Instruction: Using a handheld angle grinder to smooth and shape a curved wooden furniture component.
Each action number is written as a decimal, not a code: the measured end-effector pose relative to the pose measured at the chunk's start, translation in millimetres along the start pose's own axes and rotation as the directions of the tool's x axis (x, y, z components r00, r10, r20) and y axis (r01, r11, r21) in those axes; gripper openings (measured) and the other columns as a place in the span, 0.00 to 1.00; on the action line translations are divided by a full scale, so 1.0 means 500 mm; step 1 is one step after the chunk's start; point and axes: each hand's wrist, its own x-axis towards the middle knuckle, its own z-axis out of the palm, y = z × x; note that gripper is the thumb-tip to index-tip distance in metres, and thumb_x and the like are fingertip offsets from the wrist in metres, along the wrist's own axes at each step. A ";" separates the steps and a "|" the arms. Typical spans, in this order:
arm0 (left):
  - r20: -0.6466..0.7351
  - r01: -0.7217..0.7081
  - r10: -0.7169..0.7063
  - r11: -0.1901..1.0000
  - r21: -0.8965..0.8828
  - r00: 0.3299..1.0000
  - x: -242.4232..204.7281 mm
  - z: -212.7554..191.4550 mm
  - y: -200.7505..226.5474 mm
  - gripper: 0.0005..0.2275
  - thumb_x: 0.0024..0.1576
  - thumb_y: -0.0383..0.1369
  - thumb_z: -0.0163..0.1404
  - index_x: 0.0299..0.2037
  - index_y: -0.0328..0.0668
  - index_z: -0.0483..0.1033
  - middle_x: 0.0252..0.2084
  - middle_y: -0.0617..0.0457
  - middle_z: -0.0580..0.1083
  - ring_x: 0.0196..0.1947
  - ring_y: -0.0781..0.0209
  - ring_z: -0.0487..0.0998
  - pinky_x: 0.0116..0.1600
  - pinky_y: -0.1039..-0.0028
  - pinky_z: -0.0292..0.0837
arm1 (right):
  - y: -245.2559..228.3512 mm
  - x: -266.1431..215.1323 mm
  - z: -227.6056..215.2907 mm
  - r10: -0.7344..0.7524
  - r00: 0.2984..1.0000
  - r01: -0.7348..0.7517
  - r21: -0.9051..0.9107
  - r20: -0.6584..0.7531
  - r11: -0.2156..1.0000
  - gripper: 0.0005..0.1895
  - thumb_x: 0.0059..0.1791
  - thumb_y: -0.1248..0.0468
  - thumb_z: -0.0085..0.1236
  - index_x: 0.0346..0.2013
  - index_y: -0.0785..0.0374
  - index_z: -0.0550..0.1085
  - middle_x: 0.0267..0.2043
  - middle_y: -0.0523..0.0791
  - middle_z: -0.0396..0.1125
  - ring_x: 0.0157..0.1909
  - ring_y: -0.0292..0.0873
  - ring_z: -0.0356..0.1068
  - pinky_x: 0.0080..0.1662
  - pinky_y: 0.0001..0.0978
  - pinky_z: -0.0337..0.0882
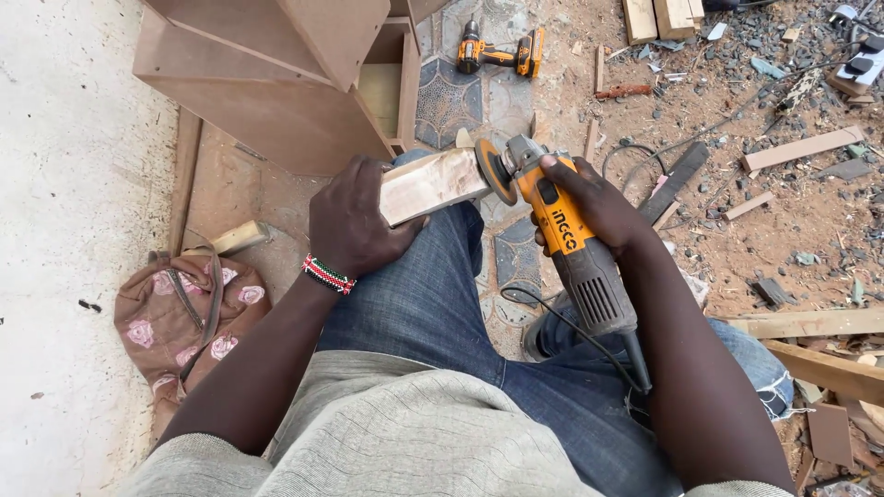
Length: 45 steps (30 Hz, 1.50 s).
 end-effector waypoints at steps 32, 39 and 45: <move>0.044 0.031 -0.027 0.995 -0.096 0.999 -0.004 0.001 -0.031 0.34 0.58 0.56 0.76 0.59 0.37 0.78 0.45 0.44 0.76 0.46 0.34 0.90 0.48 0.47 0.89 | -0.084 -0.131 0.082 -0.063 0.990 0.007 -0.415 -0.122 0.910 0.35 0.64 0.40 0.59 0.73 0.63 0.66 0.41 0.64 0.78 0.38 0.66 0.86 0.52 0.64 0.84; 0.021 0.022 -0.020 0.996 -0.085 1.000 -0.011 0.007 -0.042 0.34 0.57 0.58 0.76 0.59 0.38 0.78 0.45 0.45 0.76 0.46 0.35 0.90 0.47 0.49 0.89 | -0.107 -0.173 0.139 -0.126 0.989 0.068 -0.512 -0.080 0.856 0.36 0.63 0.46 0.63 0.77 0.61 0.61 0.42 0.64 0.78 0.38 0.68 0.87 0.55 0.71 0.84; 0.025 0.026 -0.023 0.994 -0.111 0.999 -0.005 -0.002 -0.034 0.33 0.57 0.55 0.75 0.58 0.36 0.78 0.44 0.44 0.76 0.45 0.34 0.90 0.45 0.49 0.90 | -0.072 -0.111 0.066 -0.081 0.983 -0.017 -0.526 -0.162 0.851 0.37 0.65 0.37 0.58 0.72 0.64 0.65 0.42 0.66 0.78 0.40 0.70 0.85 0.55 0.70 0.80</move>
